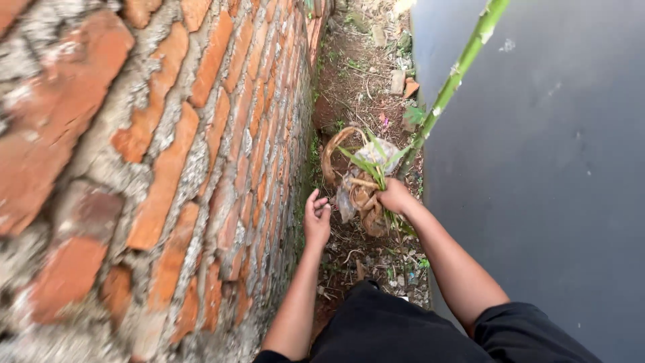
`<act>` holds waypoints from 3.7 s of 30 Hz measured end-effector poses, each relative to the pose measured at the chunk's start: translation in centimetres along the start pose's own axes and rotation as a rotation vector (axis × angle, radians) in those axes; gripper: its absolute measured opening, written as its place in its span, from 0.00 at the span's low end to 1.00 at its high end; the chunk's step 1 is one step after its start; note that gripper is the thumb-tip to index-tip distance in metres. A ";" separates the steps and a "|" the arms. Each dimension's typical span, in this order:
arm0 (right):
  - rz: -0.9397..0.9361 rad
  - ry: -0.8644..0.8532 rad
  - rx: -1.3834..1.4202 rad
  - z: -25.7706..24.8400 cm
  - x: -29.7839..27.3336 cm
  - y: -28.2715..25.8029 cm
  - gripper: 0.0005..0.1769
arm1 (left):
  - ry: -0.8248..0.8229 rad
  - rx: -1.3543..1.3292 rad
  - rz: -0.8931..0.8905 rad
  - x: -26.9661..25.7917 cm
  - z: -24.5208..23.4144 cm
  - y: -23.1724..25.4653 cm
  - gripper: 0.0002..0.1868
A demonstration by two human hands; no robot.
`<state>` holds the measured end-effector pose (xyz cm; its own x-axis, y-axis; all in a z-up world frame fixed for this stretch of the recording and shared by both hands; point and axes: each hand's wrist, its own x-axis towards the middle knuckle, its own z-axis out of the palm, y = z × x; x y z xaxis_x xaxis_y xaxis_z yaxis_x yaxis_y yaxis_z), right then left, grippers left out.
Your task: Picking up plant debris and leaves from a narrow garden path
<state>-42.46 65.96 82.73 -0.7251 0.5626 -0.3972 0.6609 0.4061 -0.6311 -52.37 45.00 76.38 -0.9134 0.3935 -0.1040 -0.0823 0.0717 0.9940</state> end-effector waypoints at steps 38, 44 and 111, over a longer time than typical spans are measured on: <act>0.340 0.262 0.032 -24.5 54.0 -18.5 0.28 | 0.085 0.265 -0.168 64.7 24.7 -6.3 0.26; 0.366 0.318 -0.028 -31.3 63.1 -11.2 0.29 | 0.041 0.241 -0.113 71.9 28.3 -1.1 0.26; -0.206 -0.625 -0.789 -62.0 160.7 -18.6 0.39 | 0.361 0.162 -0.319 147.2 64.4 12.8 0.27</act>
<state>-159.23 193.44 72.00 -0.6607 0.0443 -0.7493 0.2876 0.9370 -0.1982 -162.16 162.89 71.69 -0.9348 -0.0113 -0.3550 -0.3429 0.2895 0.8937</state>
